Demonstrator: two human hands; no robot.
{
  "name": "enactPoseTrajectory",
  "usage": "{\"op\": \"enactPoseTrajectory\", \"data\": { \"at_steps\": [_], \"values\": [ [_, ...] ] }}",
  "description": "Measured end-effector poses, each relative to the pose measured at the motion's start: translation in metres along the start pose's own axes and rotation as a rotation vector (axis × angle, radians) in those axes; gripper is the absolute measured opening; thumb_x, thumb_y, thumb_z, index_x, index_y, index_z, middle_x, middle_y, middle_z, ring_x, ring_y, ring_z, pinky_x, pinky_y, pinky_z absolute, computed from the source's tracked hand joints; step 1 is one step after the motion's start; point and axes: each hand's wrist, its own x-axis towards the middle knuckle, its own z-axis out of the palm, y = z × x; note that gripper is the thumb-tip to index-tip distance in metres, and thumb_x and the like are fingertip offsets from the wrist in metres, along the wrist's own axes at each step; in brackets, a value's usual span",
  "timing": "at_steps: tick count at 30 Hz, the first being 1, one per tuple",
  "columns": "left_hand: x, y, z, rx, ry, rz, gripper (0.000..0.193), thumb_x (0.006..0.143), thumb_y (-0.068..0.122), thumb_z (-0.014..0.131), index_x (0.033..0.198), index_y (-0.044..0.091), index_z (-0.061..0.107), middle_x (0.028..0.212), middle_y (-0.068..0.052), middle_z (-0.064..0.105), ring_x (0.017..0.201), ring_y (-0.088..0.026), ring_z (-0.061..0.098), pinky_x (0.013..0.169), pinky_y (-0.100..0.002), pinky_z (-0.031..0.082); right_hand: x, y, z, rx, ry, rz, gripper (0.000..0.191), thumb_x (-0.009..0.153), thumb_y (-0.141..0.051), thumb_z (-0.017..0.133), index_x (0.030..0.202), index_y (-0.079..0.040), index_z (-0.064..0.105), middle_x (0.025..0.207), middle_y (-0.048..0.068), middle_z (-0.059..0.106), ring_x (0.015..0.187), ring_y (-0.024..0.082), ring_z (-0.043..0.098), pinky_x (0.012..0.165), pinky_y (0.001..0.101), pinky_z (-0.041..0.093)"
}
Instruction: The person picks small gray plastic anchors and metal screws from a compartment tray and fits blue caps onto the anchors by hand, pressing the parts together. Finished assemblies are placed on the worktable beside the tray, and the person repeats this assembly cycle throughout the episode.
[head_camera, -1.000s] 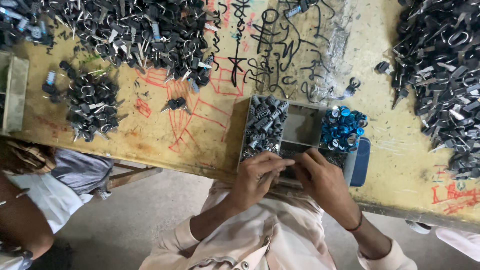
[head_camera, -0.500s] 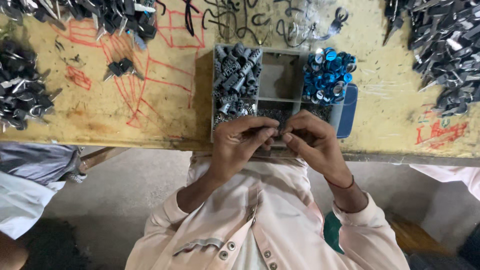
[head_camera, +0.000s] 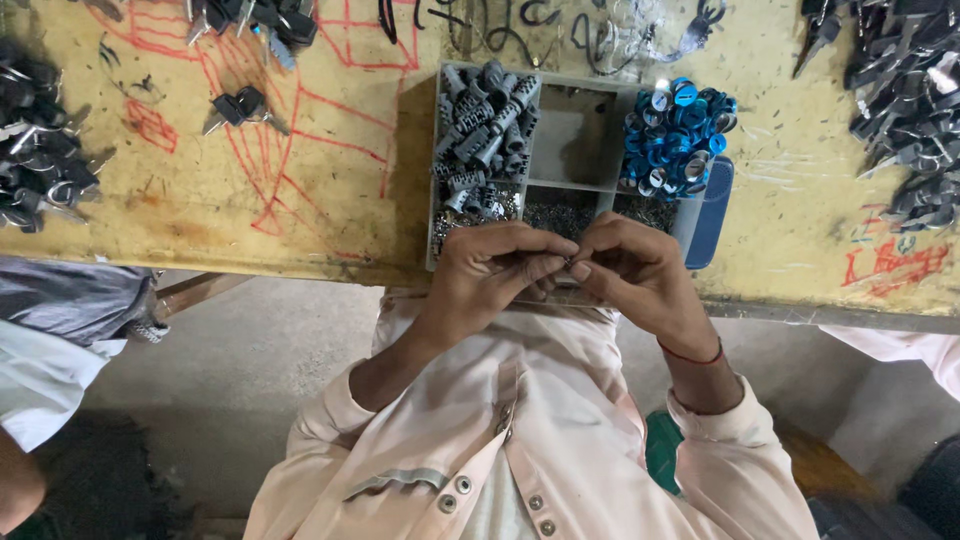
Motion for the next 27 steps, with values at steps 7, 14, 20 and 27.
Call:
{"op": "enactPoseTrajectory", "data": {
  "at_steps": [7,14,20,27],
  "values": [
    [0.002,0.014,-0.006,0.168,-0.052,0.087,0.016,0.097,0.001,0.074,0.112,0.007,0.077,0.092,-0.004,0.075,0.078,-0.007,0.069,0.070,-0.022,0.058,0.005,-0.009,0.004,-0.201,-0.003,-0.029,0.013,0.092,0.000,0.075,0.101,0.001,0.065,0.096,0.004,0.061,0.085,0.008,0.058,0.068,0.0216,0.046],
    [-0.001,0.027,0.000,0.590,0.081,0.311,0.017,0.095,0.002,0.077,0.110,0.006,0.072,0.097,-0.007,0.074,0.085,-0.012,0.072,0.074,-0.025,0.056,-0.003,-0.012,0.015,-0.654,0.116,-0.302,0.016,0.093,-0.001,0.077,0.106,-0.002,0.069,0.102,0.006,0.066,0.085,0.010,0.065,0.069,0.0272,0.054],
    [0.002,0.018,-0.008,-0.014,-0.104,-0.355,0.013,0.099,0.009,0.072,0.109,0.000,0.072,0.092,-0.002,0.070,0.076,-0.006,0.065,0.069,-0.023,0.057,0.010,-0.026,0.019,0.136,0.211,0.170,0.027,0.087,-0.002,0.081,0.097,-0.008,0.057,0.097,0.004,0.064,0.074,0.007,0.065,0.061,0.0237,0.056],
    [0.000,0.002,-0.010,0.003,-0.040,-0.248,0.018,0.098,0.009,0.070,0.110,-0.004,0.068,0.093,-0.003,0.069,0.076,-0.006,0.065,0.068,-0.023,0.058,-0.010,-0.052,0.002,-1.209,0.150,-0.011,0.017,0.090,-0.014,0.078,0.099,-0.008,0.065,0.089,0.007,0.062,0.076,0.024,0.067,0.061,0.0389,0.051]
  ]
}}
